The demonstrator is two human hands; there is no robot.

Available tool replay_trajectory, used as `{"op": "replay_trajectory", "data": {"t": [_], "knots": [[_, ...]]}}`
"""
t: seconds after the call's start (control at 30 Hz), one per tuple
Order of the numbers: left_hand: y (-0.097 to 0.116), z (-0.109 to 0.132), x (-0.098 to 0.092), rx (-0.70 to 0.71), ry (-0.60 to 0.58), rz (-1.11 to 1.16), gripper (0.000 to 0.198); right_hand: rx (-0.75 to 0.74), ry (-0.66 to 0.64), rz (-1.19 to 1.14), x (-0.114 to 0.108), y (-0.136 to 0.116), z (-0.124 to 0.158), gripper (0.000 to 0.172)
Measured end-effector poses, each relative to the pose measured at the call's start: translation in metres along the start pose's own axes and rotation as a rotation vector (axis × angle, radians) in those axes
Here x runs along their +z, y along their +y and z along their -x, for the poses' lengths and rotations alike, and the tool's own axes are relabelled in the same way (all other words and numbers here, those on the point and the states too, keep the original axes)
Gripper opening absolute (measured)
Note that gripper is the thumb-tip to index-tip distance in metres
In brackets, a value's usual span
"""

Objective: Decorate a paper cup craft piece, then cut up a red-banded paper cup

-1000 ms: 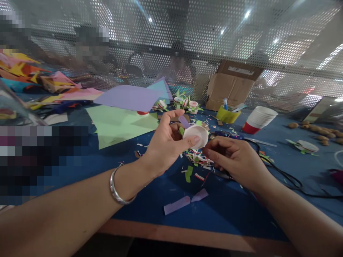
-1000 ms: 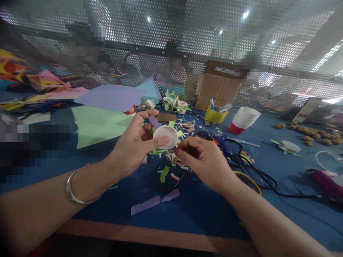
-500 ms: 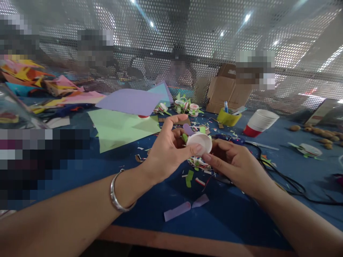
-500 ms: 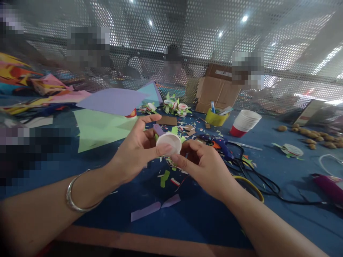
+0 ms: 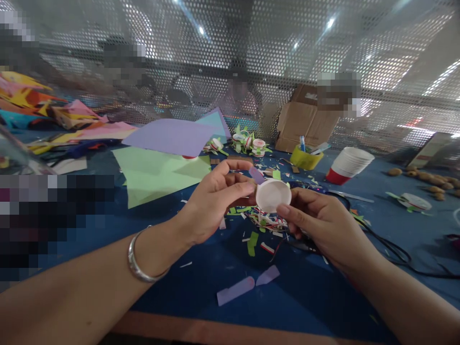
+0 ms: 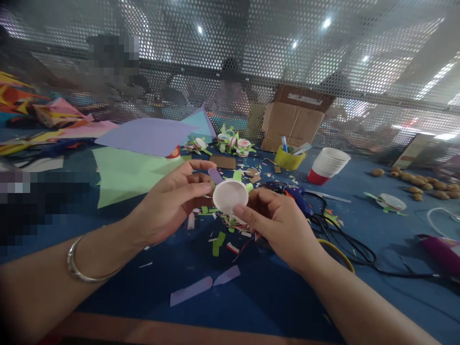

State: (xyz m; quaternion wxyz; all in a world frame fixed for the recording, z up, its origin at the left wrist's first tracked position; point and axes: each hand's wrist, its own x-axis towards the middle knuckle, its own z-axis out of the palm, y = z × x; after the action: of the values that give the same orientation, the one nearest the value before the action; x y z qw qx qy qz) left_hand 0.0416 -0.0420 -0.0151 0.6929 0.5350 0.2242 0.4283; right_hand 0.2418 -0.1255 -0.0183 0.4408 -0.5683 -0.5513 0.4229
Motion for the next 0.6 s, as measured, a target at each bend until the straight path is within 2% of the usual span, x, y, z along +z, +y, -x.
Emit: {"op": "replay_trajectory", "data": {"t": [0.27,0.4,0.6], "knots": [[-0.0016,0.0001,0.0013,0.015,0.073,-0.039,0.037,0.041,0.03,-0.018,-0.0002,0.0024,-0.0017,0.034],[-0.0019,0.0028,0.0009,0.023,0.14,-0.14,0.038,0.033,0.026,-0.036,-0.0006,0.0031,-0.0015,0.035],[-0.0032,0.0059,0.0002,0.094,0.18,-0.329,0.028,0.045,0.022,-0.056,-0.0002,0.0031,-0.0005,0.035]]}}
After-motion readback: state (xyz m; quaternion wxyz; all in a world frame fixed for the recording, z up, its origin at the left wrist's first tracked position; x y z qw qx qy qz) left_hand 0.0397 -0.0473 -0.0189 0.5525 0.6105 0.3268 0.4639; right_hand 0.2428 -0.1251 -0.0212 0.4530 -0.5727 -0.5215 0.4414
